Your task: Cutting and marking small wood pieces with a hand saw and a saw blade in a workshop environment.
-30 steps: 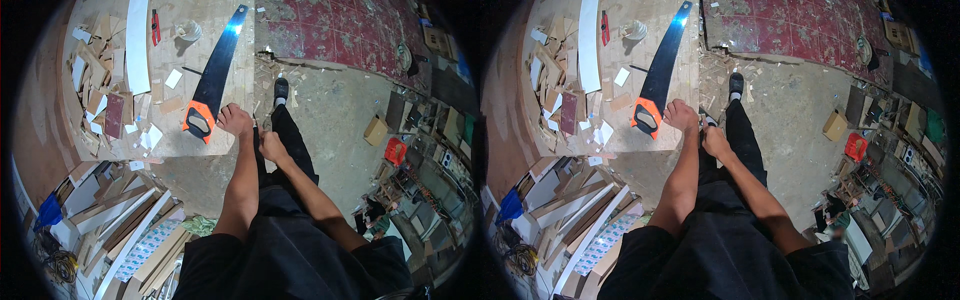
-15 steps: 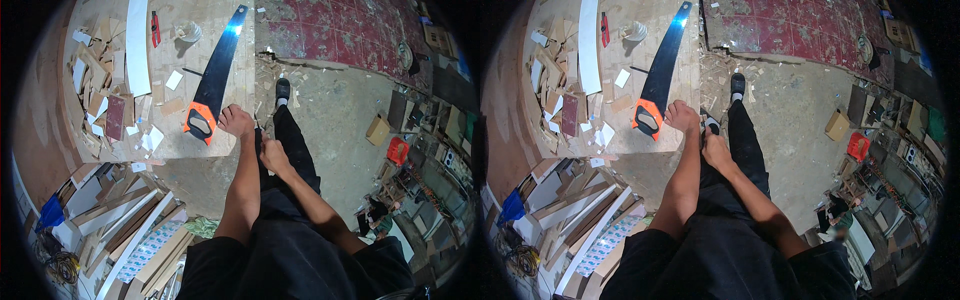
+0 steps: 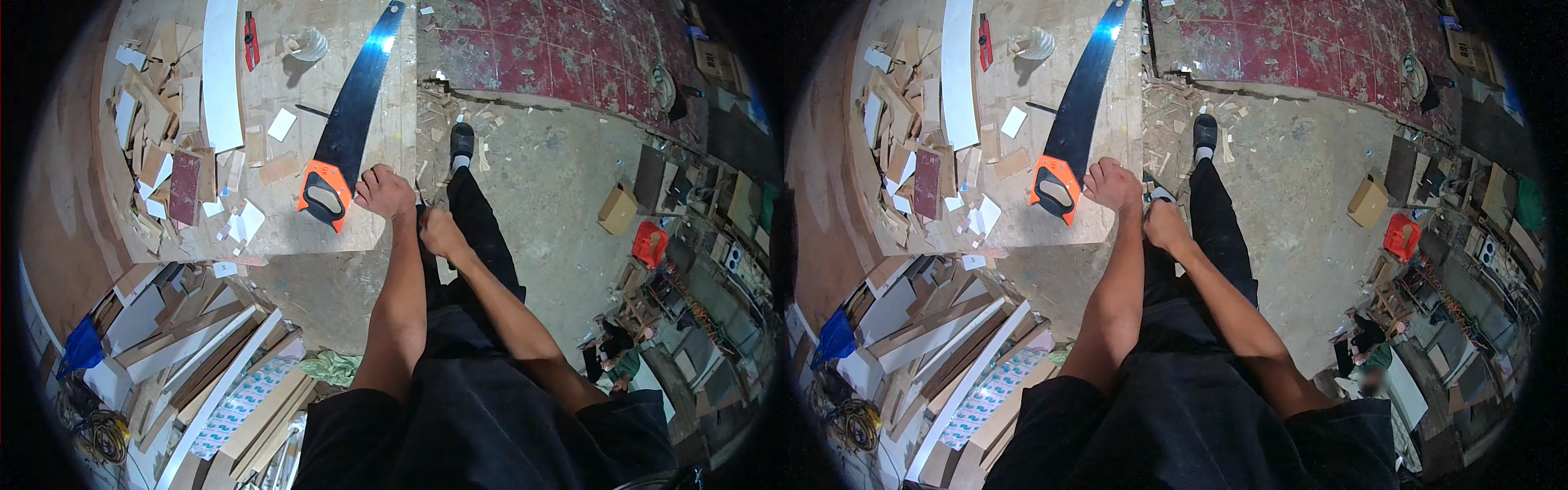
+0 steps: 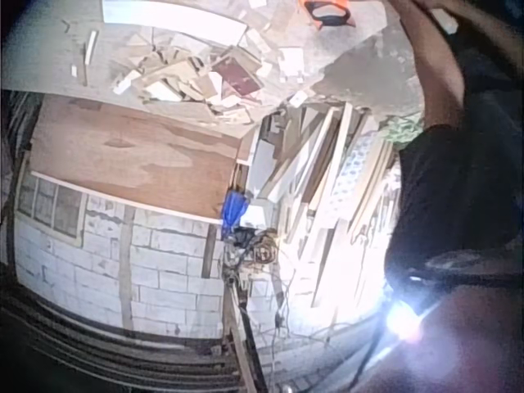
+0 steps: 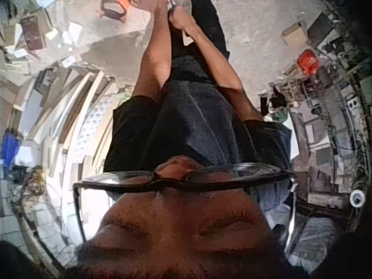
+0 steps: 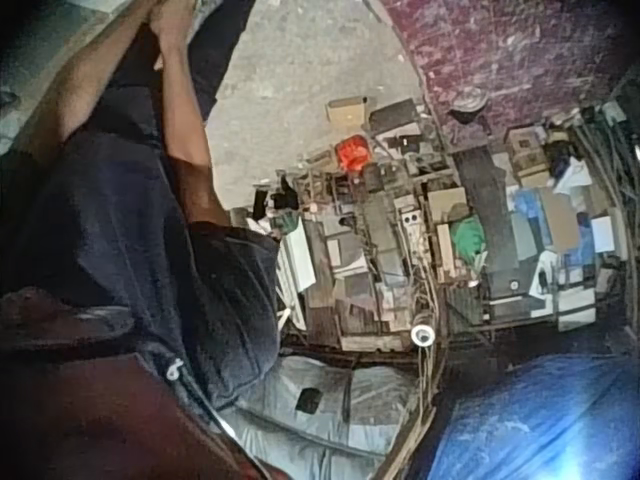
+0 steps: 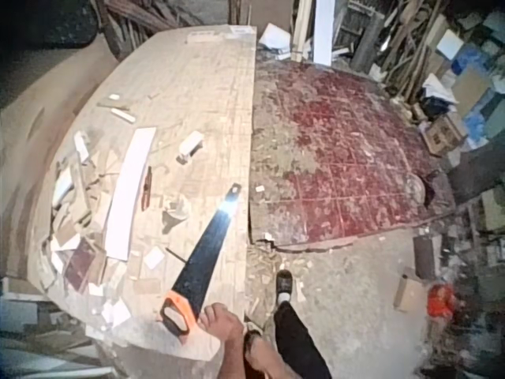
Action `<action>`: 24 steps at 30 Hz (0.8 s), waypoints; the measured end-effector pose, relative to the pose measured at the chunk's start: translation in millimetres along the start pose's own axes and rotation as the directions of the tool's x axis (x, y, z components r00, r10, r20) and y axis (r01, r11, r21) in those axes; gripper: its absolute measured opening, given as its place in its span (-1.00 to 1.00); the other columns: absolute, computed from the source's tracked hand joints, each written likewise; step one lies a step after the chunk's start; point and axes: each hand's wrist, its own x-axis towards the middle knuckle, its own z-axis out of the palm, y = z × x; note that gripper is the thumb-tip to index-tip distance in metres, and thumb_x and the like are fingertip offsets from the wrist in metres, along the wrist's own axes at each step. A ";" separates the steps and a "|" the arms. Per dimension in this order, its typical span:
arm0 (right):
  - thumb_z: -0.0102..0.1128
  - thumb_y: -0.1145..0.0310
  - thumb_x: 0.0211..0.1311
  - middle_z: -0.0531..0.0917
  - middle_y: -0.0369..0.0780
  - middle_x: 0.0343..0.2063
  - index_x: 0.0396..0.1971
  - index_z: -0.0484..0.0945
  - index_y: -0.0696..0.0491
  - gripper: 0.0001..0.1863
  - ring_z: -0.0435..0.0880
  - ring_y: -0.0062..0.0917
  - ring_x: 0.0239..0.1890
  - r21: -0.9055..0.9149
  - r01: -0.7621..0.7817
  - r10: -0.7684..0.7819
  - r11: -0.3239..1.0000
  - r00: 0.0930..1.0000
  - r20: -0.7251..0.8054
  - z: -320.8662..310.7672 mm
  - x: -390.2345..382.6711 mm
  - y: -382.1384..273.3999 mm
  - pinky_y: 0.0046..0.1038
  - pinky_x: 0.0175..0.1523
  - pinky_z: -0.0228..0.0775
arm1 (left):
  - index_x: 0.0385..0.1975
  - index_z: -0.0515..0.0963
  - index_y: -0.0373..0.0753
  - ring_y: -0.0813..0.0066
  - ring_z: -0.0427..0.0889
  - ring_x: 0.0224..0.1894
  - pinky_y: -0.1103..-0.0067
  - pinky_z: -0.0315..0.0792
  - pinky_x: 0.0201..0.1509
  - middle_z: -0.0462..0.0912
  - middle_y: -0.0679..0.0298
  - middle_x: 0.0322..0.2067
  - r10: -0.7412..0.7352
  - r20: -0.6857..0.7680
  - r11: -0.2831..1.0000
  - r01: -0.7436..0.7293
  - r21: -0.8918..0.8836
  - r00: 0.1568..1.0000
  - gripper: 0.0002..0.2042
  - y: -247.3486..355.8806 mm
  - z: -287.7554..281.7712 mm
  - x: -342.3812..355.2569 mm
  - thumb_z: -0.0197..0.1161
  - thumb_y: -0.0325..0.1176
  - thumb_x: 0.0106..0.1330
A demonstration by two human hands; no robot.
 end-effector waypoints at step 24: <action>0.02 0.54 0.17 0.60 0.25 -0.38 -0.34 0.51 0.33 -0.84 0.62 0.15 -0.19 0.104 0.009 -0.011 0.995 1.000 0.016 12.8 -13.3 -0.1 0.00 -0.11 0.45 | -0.41 0.49 0.02 0.21 0.39 -0.20 0.28 0.17 -0.15 0.44 0.31 -0.31 0.009 -0.026 1.000 -0.009 0.008 1.000 -0.91 -8.4 5.2 0.1 0.19 -0.37 0.10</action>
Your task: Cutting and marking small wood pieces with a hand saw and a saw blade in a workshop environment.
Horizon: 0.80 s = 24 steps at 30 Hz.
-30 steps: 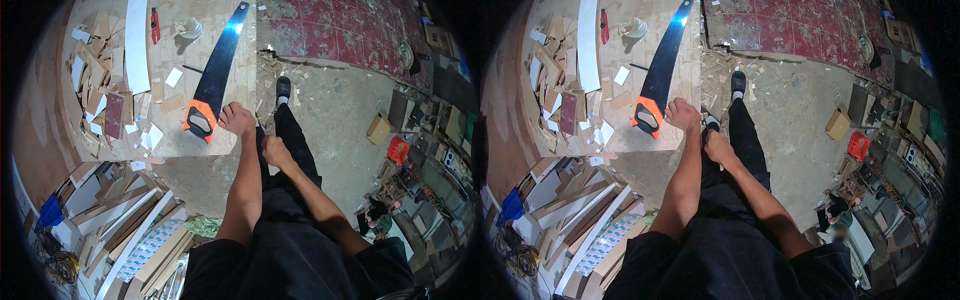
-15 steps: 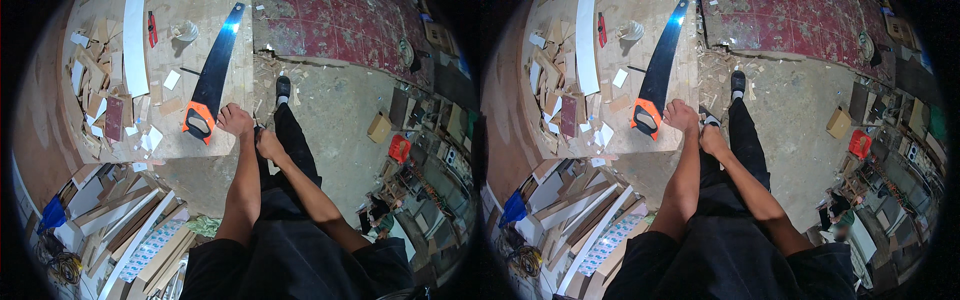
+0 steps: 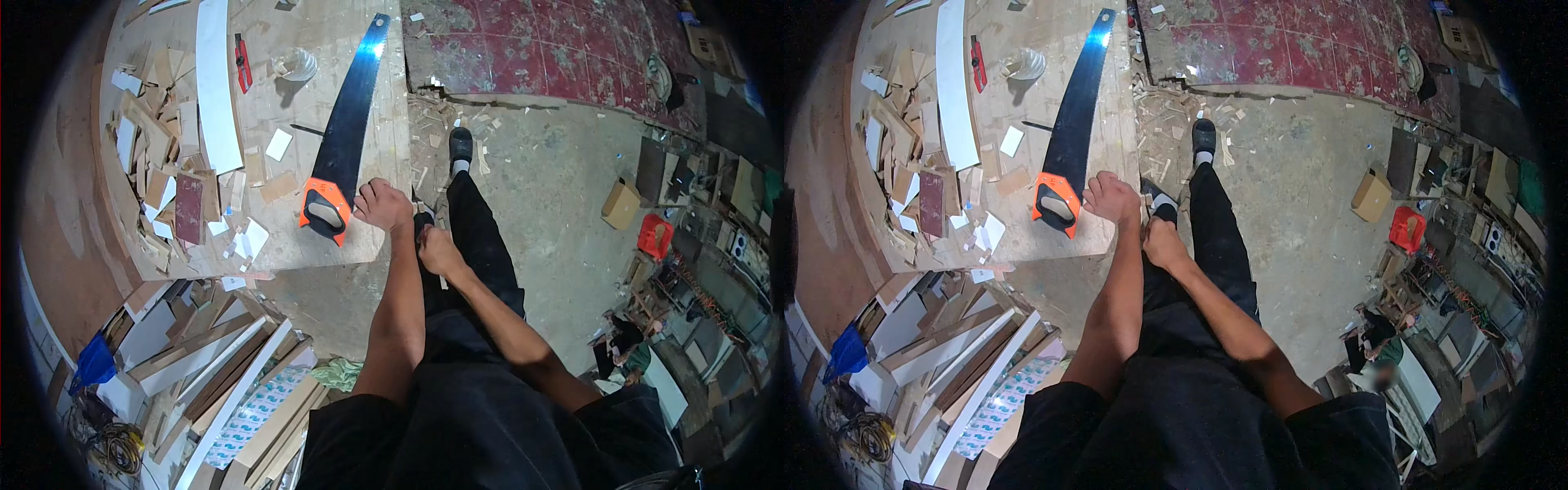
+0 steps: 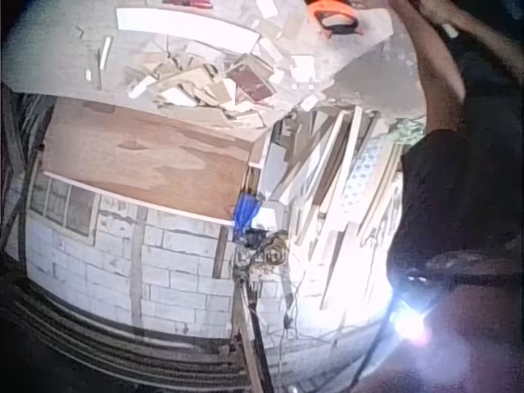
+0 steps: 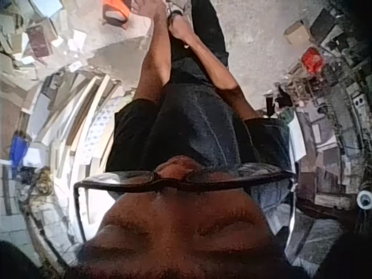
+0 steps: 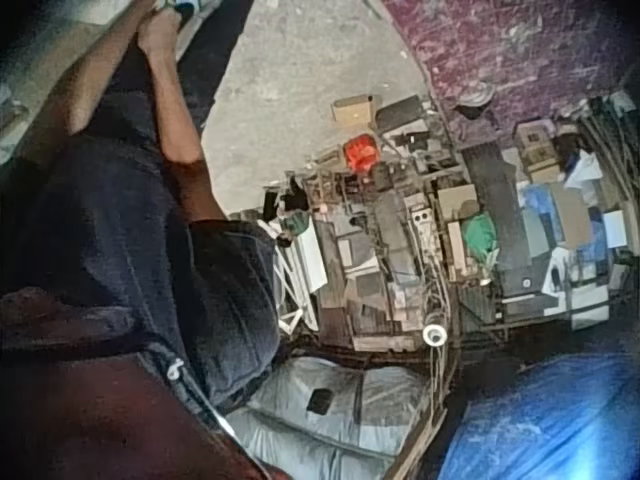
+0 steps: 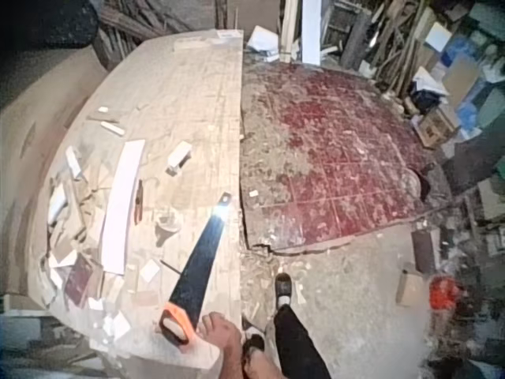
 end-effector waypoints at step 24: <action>-0.03 0.52 0.27 0.58 0.26 -0.38 -0.40 0.49 0.34 -0.82 0.60 0.18 -0.20 0.035 0.023 -0.023 0.999 1.000 -0.002 7.1 -34.1 -8.2 -0.03 -0.18 0.45 | -0.43 0.49 0.02 0.21 0.39 -0.21 0.28 0.16 -0.15 0.44 0.31 -0.33 0.001 -0.028 1.000 -0.001 0.008 1.000 -0.92 -6.7 2.7 3.5 0.21 -0.36 0.10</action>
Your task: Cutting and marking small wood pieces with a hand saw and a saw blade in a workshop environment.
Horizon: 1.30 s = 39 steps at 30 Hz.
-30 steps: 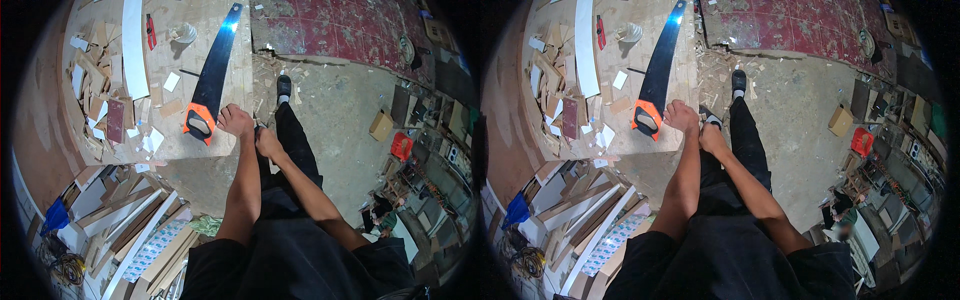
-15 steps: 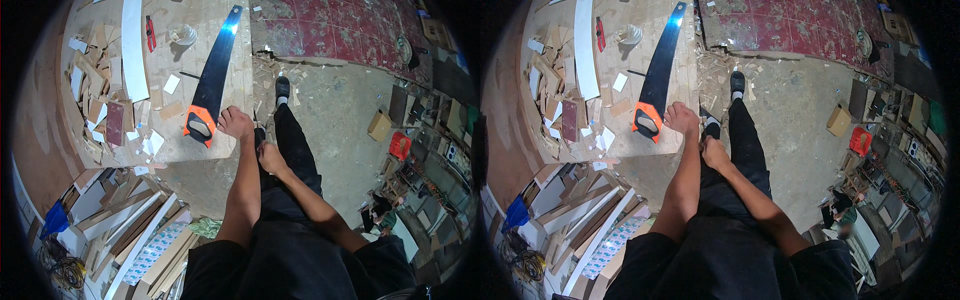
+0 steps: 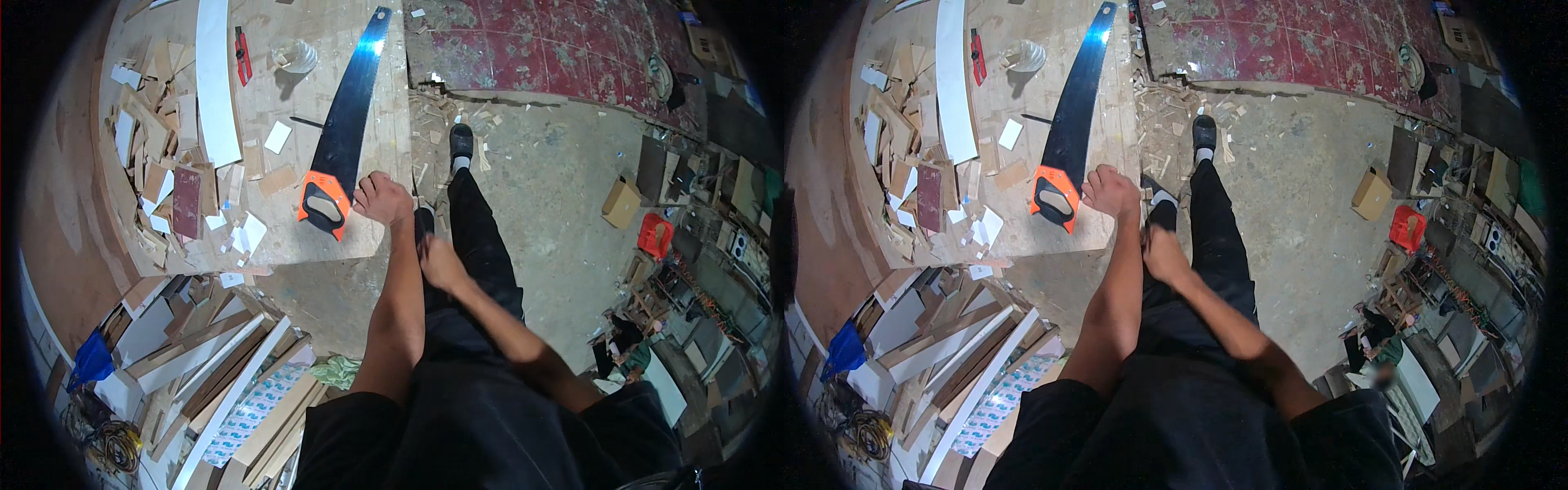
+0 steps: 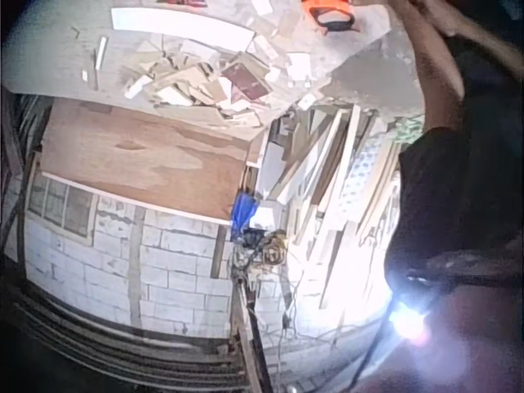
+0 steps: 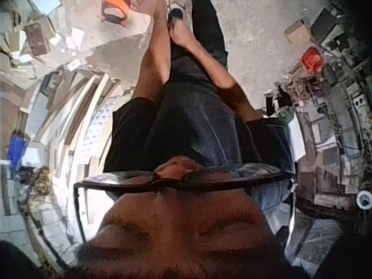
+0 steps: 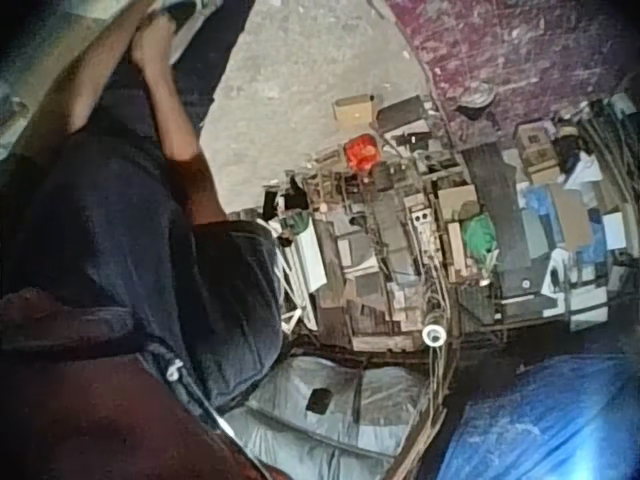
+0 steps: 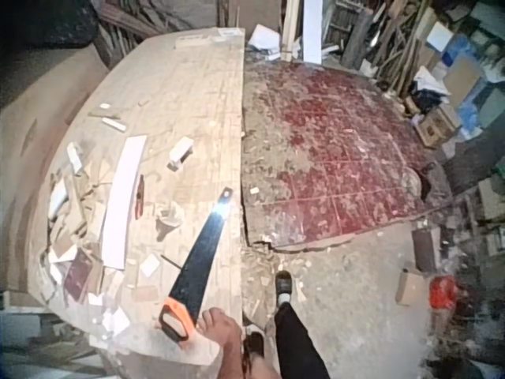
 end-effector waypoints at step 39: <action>-0.03 0.47 0.30 0.60 0.28 -0.34 -0.32 0.50 0.33 -0.79 0.59 0.17 -0.13 0.115 -0.132 0.138 0.984 0.990 -0.038 6.3 22.1 8.6 0.02 -0.08 0.42 | -0.40 0.50 0.04 0.20 0.40 -0.17 0.27 0.16 -0.15 0.45 0.33 -0.31 -0.033 0.068 0.999 0.032 0.004 0.997 -0.91 8.2 0.0 -5.1 0.19 -0.31 0.10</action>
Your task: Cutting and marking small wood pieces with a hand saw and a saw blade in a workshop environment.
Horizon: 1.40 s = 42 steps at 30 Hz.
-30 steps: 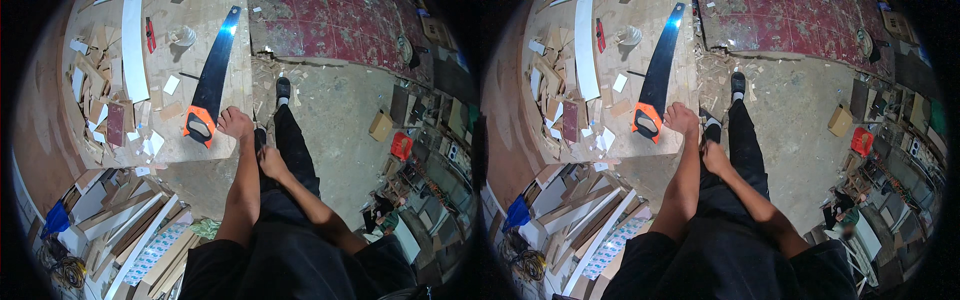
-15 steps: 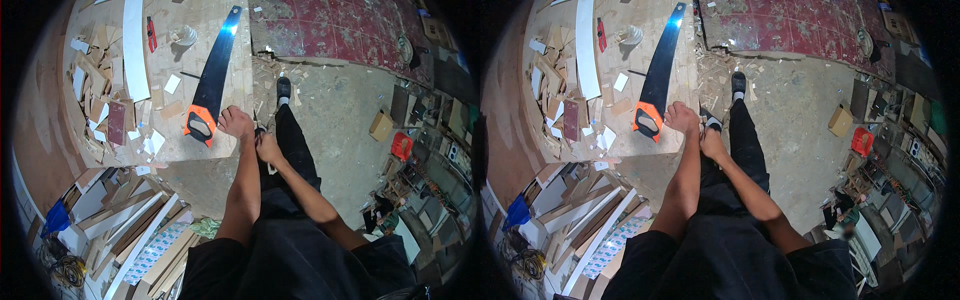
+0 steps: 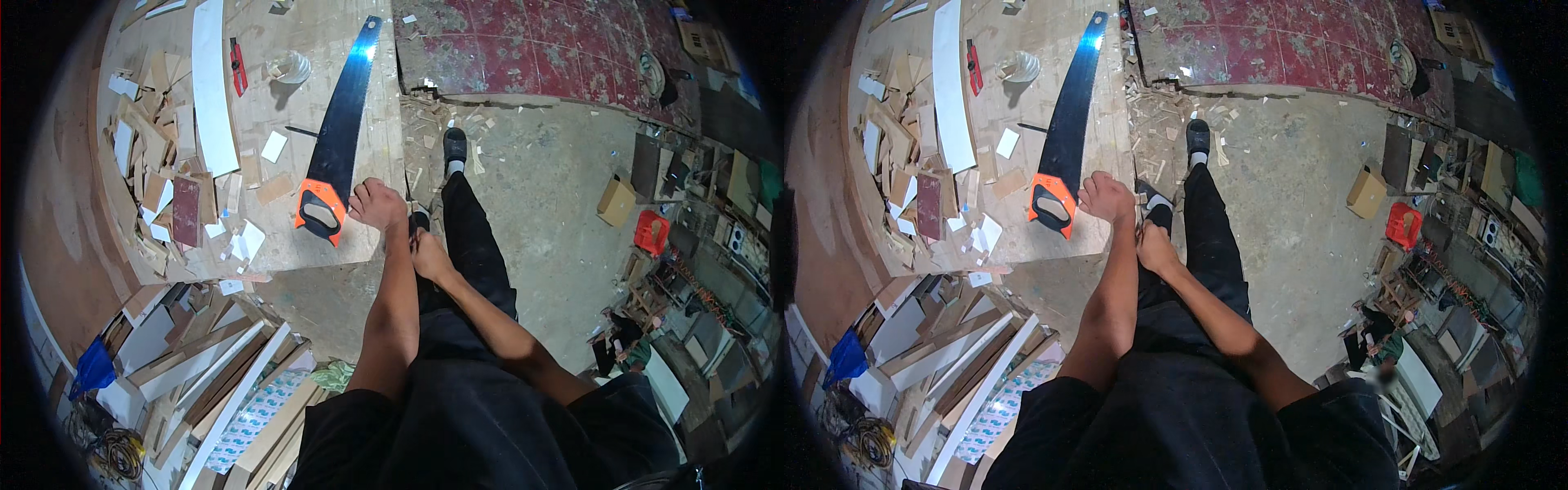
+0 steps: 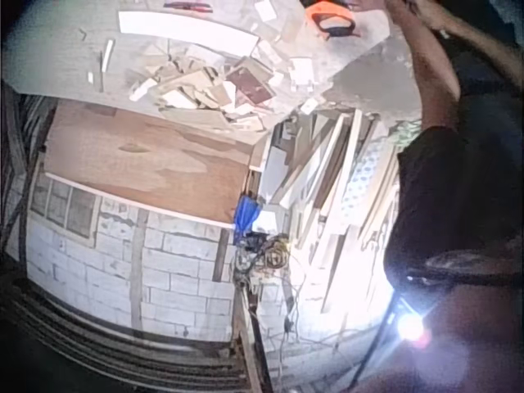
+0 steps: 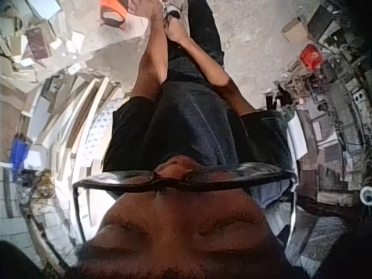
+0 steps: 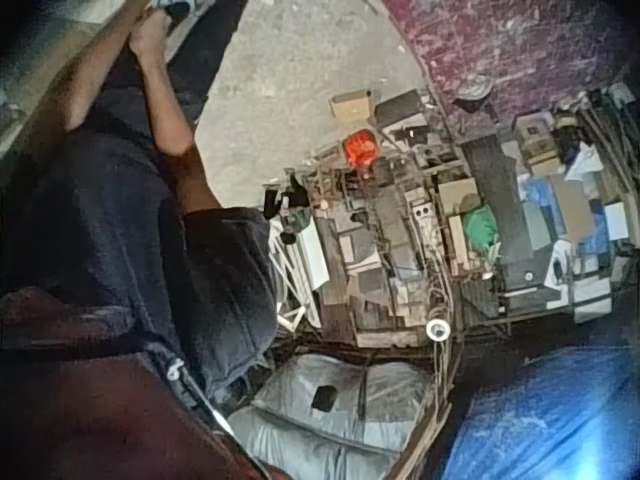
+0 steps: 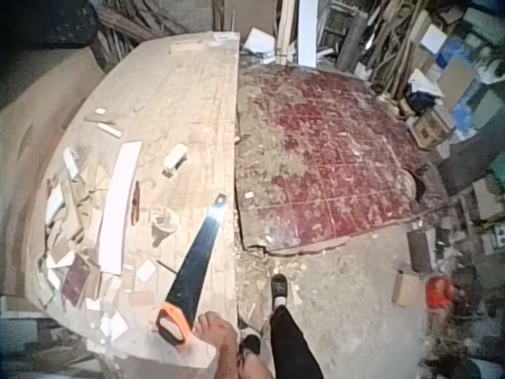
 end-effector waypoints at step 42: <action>-0.03 0.48 0.30 0.61 0.23 -0.39 -0.33 0.53 0.33 -0.78 0.63 0.13 -0.21 -0.075 0.117 -0.122 0.990 0.990 -0.073 -6.8 35.7 -15.3 -0.01 -0.12 0.44 | -0.35 0.54 0.03 0.26 0.49 -0.20 0.35 0.29 -0.19 0.53 0.36 -0.32 0.059 -0.043 0.993 -0.063 -0.099 0.997 -0.93 11.5 -12.2 32.0 0.19 -0.33 0.19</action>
